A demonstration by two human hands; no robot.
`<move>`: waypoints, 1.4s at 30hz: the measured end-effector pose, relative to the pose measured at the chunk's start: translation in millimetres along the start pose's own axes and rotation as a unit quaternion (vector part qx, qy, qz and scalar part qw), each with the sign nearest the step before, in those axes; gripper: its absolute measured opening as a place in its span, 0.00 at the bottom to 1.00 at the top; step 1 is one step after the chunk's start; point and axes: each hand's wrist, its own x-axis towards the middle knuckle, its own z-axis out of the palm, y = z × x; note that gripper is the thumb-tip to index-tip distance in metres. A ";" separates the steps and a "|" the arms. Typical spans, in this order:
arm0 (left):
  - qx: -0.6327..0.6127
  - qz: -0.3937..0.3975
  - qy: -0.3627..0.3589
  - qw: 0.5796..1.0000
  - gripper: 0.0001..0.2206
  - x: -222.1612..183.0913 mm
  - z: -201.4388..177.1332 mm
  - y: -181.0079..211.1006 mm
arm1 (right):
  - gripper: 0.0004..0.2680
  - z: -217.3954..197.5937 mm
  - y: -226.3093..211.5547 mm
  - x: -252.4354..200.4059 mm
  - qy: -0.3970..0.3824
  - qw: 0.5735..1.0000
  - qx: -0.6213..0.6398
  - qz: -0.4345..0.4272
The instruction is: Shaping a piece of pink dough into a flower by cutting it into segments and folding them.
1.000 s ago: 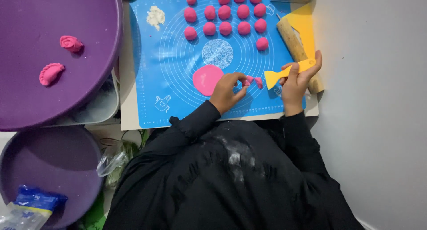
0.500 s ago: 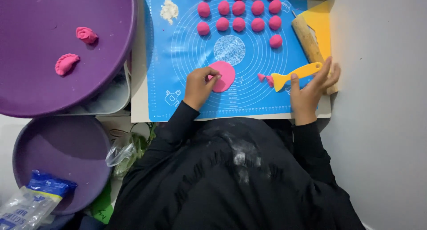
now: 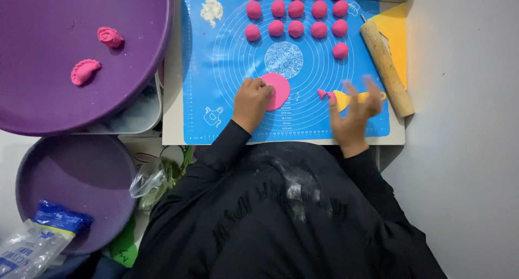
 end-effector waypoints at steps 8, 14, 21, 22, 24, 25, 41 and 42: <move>0.020 0.019 -0.002 1.000 0.14 -8.5 -7.2 -1.9 | 0.12 40.4 -28.3 -15.1 -0.170 0.977 0.043 -0.121; 0.050 -0.025 -0.089 0.994 0.30 -26.8 -31.4 -4.0 | 0.10 35.2 5.1 15.6 -0.133 0.982 0.004 -0.137; 0.105 -0.043 -0.163 0.980 0.32 -33.6 -32.2 -6.4 | 0.10 -11.0 99.5 89.0 -0.120 0.977 -0.169 0.043; 0.105 -0.044 -0.159 0.981 0.32 -32.6 -34.2 -4.0 | 0.10 -14.1 99.5 99.4 -0.118 0.978 -0.170 0.040; 0.103 -0.026 -0.146 0.984 0.33 -31.3 -38.9 1.3 | 0.10 -20.3 99.0 119.9 -0.173 0.975 -0.067 0.119; 0.103 -0.027 -0.144 0.984 0.33 -31.4 -39.2 4.6 | 0.10 -17.6 106.2 124.5 -0.173 0.976 -0.067 0.117; 0.050 0.018 -0.263 0.963 0.37 -52.4 -34.3 6.6 | 0.06 -30.2 91.7 95.7 -0.184 0.977 -0.108 0.029; 0.022 0.015 -0.254 0.967 0.37 -53.2 -34.1 6.1 | 0.05 -36.0 78.2 84.6 -0.206 0.974 -0.099 0.000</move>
